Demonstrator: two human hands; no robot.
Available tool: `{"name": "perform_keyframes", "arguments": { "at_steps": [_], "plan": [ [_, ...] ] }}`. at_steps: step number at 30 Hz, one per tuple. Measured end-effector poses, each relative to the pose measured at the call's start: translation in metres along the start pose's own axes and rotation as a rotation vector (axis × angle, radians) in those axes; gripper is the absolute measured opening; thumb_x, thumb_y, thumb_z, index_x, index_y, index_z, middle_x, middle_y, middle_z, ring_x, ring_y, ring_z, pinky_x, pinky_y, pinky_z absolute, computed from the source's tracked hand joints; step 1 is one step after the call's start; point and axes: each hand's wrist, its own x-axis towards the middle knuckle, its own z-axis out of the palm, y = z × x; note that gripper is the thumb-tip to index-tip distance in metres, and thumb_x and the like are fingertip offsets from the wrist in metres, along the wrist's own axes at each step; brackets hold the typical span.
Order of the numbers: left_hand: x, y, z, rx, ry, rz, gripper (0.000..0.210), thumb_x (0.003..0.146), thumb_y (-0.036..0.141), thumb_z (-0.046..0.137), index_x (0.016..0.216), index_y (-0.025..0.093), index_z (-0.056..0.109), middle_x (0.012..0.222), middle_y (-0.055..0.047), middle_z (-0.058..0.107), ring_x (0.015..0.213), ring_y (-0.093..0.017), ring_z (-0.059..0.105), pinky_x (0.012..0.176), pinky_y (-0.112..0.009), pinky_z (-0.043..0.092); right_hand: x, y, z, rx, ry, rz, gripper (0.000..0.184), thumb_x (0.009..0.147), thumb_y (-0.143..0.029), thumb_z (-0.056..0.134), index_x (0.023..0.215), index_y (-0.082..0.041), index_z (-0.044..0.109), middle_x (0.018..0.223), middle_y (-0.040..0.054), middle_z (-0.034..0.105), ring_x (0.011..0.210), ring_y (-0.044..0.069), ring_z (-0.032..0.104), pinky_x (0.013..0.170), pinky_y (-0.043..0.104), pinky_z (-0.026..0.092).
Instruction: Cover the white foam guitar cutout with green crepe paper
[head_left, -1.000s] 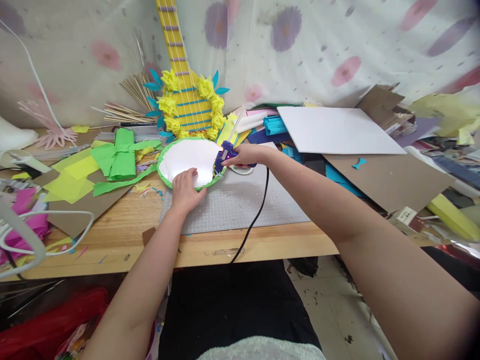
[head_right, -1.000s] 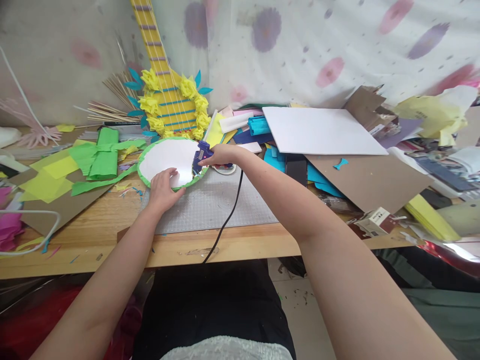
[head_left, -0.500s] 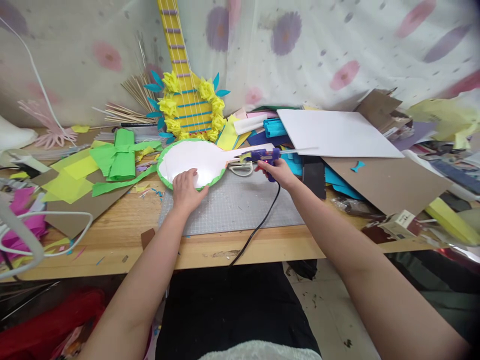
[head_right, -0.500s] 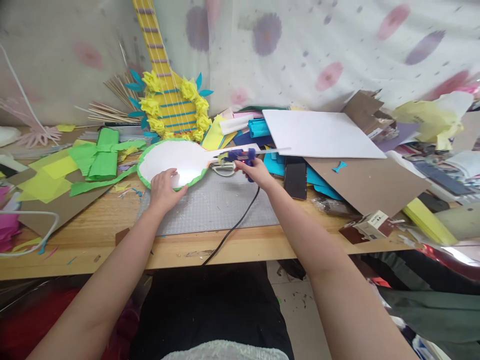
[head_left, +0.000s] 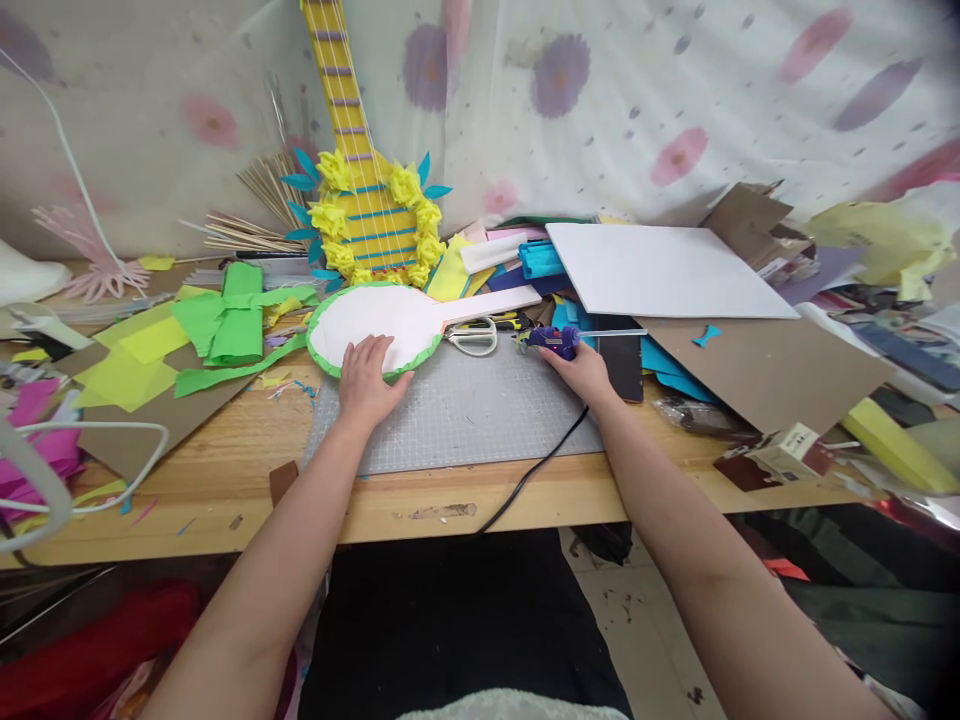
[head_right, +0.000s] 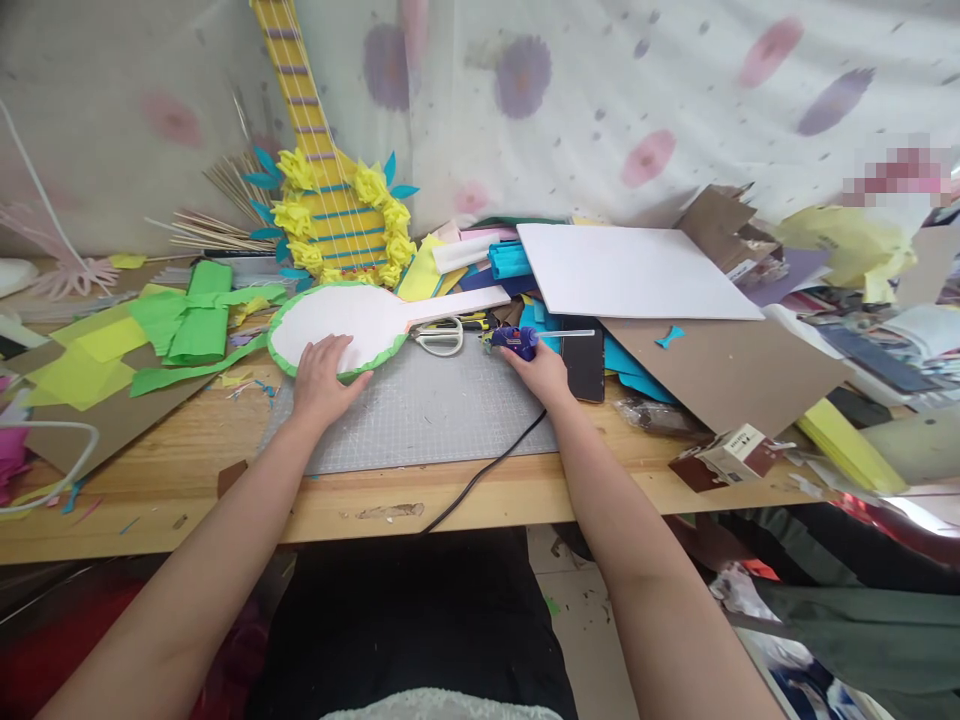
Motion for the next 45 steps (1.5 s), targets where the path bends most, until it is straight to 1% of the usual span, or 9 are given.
{"name": "perform_keyframes", "arguments": {
  "at_steps": [4,9,14,18,25,31,36,40,45],
  "plan": [
    [0.002,-0.002,0.003,0.02,-0.085,-0.026,0.067,0.079,0.042,0.058,0.136,0.011,0.043,0.142,-0.015,0.046,0.137,-0.028,0.035,0.115,-0.044,0.024,-0.012,-0.003,-0.011,-0.103,0.161,-0.083,0.051,0.067,-0.064,0.063,0.087,-0.018,0.057,0.089,0.0104,0.062,0.088,0.025,0.055,0.073,0.034,0.042],
    [0.004,-0.003,0.002,0.039,-0.11,-0.045,0.066,0.079,0.044,0.057,0.135,0.01,0.044,0.142,-0.014,0.047,0.136,-0.026,0.037,0.114,-0.041,0.026,-0.041,-0.016,-0.015,-0.187,0.256,-0.187,0.039,0.08,-0.055,0.052,0.063,-0.022,0.04,0.065,0.0024,0.052,0.071,0.018,0.05,0.062,0.029,0.033],
    [0.005,-0.001,-0.001,0.076,-0.116,-0.077,0.065,0.079,0.048,0.056,0.134,0.014,0.048,0.142,-0.013,0.047,0.133,-0.029,0.04,0.11,-0.043,0.03,-0.056,-0.06,0.002,-0.138,-0.016,-0.319,0.041,0.084,-0.05,0.051,0.058,-0.021,0.037,0.062,0.0016,0.054,0.067,0.016,0.052,0.058,0.027,0.028],
    [0.006,-0.001,0.0,0.107,-0.123,-0.11,0.072,0.078,0.053,0.056,0.137,0.015,0.043,0.142,-0.015,0.047,0.13,-0.032,0.043,0.106,-0.044,0.033,-0.045,-0.106,0.034,0.062,-0.314,-0.364,0.032,0.079,-0.05,0.061,0.077,-0.022,0.045,0.072,-0.0014,0.061,0.065,0.014,0.055,0.057,0.025,0.029],
    [0.006,-0.001,0.0,0.083,-0.107,-0.094,0.062,0.081,0.051,0.053,0.133,0.018,0.045,0.137,-0.013,0.051,0.124,-0.031,0.047,0.101,-0.044,0.036,-0.023,-0.149,0.092,0.622,-0.606,-0.092,0.049,0.067,-0.042,0.072,0.088,-0.025,0.031,0.063,-0.0089,0.058,0.051,0.012,0.055,0.049,0.023,0.038],
    [0.007,0.006,-0.001,0.049,-0.077,-0.107,0.056,0.079,0.044,0.056,0.129,0.02,0.047,0.13,-0.013,0.056,0.121,-0.032,0.048,0.1,-0.045,0.035,-0.026,-0.156,0.098,0.498,-0.477,-0.051,0.048,0.068,-0.045,0.07,0.091,-0.024,0.033,0.06,-0.009,0.057,0.054,0.015,0.056,0.052,0.026,0.04],
    [0.007,0.008,0.0,0.06,-0.078,-0.109,0.053,0.08,0.04,0.055,0.129,0.022,0.048,0.129,-0.011,0.057,0.122,-0.031,0.047,0.1,-0.045,0.035,-0.034,-0.162,0.097,0.307,-0.339,-0.053,0.042,0.072,-0.051,0.063,0.089,-0.023,0.036,0.079,-0.0015,0.062,0.074,0.019,0.06,0.064,0.029,0.041],
    [0.007,0.008,0.001,0.075,-0.071,-0.107,0.053,0.081,0.036,0.052,0.132,0.023,0.047,0.129,-0.011,0.056,0.123,-0.031,0.046,0.101,-0.045,0.034,-0.037,-0.163,0.096,0.298,-0.35,-0.08,0.037,0.081,-0.058,0.049,0.088,-0.023,0.038,0.083,0.0005,0.063,0.077,0.02,0.06,0.065,0.03,0.04],
    [0.008,0.009,0.002,0.085,-0.059,-0.107,0.055,0.08,0.034,0.052,0.134,0.022,0.046,0.126,-0.011,0.058,0.12,-0.031,0.048,0.101,-0.045,0.034,-0.042,-0.163,0.093,0.235,-0.371,-0.157,0.05,0.073,-0.062,0.06,0.096,-0.022,0.04,0.087,0.0018,0.065,0.08,0.022,0.062,0.066,0.031,0.041]
  ]
}}
